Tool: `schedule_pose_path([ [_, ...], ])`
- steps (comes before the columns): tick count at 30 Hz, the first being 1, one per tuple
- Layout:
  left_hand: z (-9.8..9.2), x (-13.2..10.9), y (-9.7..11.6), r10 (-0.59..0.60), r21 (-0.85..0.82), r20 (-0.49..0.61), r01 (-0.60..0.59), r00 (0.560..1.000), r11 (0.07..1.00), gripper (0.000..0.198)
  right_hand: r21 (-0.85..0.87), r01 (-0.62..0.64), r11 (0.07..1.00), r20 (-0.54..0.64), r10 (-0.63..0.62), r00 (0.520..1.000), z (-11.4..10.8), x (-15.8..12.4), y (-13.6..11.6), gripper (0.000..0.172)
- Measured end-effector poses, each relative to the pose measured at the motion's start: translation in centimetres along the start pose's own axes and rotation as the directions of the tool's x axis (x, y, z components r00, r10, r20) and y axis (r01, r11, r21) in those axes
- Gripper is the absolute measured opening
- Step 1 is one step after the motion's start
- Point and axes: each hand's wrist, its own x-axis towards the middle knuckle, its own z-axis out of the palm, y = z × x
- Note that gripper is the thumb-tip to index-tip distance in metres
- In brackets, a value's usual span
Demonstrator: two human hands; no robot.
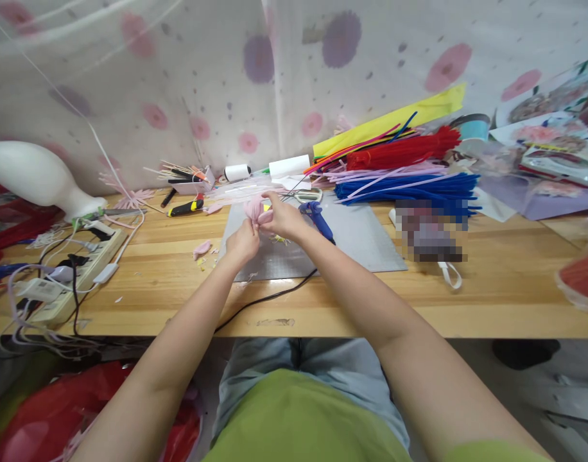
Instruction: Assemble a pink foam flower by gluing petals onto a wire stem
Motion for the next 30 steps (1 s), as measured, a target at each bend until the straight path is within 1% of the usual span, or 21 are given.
schedule_pose_path([
  [2,0.0,-0.2,0.2,0.002,0.089,0.000,-0.002,1.000,0.996,0.034,-0.064,-0.031,0.997,-0.019,0.030,0.999,0.1,-0.2,-0.8,0.069],
  [4,0.0,-0.5,0.4,-0.009,0.166,0.005,0.008,1.000,0.986,0.037,-0.124,-0.035,0.992,-0.026,0.032,0.999,0.0,-0.3,-1.4,0.068],
  [6,0.0,-0.8,0.5,-0.018,0.220,0.008,0.016,1.000,0.975,0.038,-0.163,-0.013,0.987,-0.010,0.011,1.000,-0.2,-0.3,-1.8,0.067],
  [8,0.1,-1.0,0.3,-0.019,0.235,0.016,0.014,1.000,0.972,0.040,-0.166,0.024,0.986,0.029,-0.020,0.999,-0.3,-0.1,-1.7,0.066],
  [10,0.1,-0.8,0.0,-0.012,0.196,0.042,0.004,0.999,0.981,0.040,-0.132,0.052,0.990,0.071,-0.043,0.997,-0.2,0.0,-1.3,0.066],
  [12,0.2,-0.3,-0.6,0.013,0.099,0.091,-0.022,0.996,0.995,0.038,-0.093,0.054,0.994,0.091,-0.046,0.995,0.0,0.0,-0.8,0.065],
  [15,0.1,0.9,-1.6,0.056,-0.064,0.176,-0.046,0.983,0.997,0.033,-0.056,0.050,0.997,0.074,-0.046,0.996,0.5,-0.1,-0.1,0.063],
  [17,-0.1,1.5,-1.9,0.072,-0.092,0.241,-0.051,0.968,0.994,0.032,-0.049,0.054,0.997,0.060,-0.051,0.997,0.7,-0.1,0.0,0.062],
  [19,-0.3,1.8,-1.9,0.098,-0.061,0.267,-0.084,0.959,0.995,0.036,-0.061,0.053,0.997,0.054,-0.050,0.997,0.6,0.1,-0.2,0.062],
  [22,-0.8,1.3,-1.3,0.106,0.061,0.218,-0.122,0.970,0.991,0.040,-0.118,0.041,0.992,0.066,-0.033,0.997,0.1,0.5,-0.7,0.067],
  [24,-1.0,0.8,-0.7,0.068,0.141,0.186,-0.095,0.980,0.986,0.044,-0.174,0.047,0.984,0.094,-0.031,0.995,-0.2,0.9,-1.2,0.077],
  [27,-1.0,0.3,-0.2,0.023,0.193,0.172,-0.057,0.985,0.979,0.049,-0.243,0.075,0.967,0.146,-0.040,0.988,-0.5,1.1,-1.5,0.091],
  [30,-0.8,0.1,-0.1,0.011,0.228,0.175,-0.052,0.985,0.972,0.052,-0.258,0.075,0.963,0.151,-0.037,0.988,-0.2,1.1,-1.5,0.095],
])
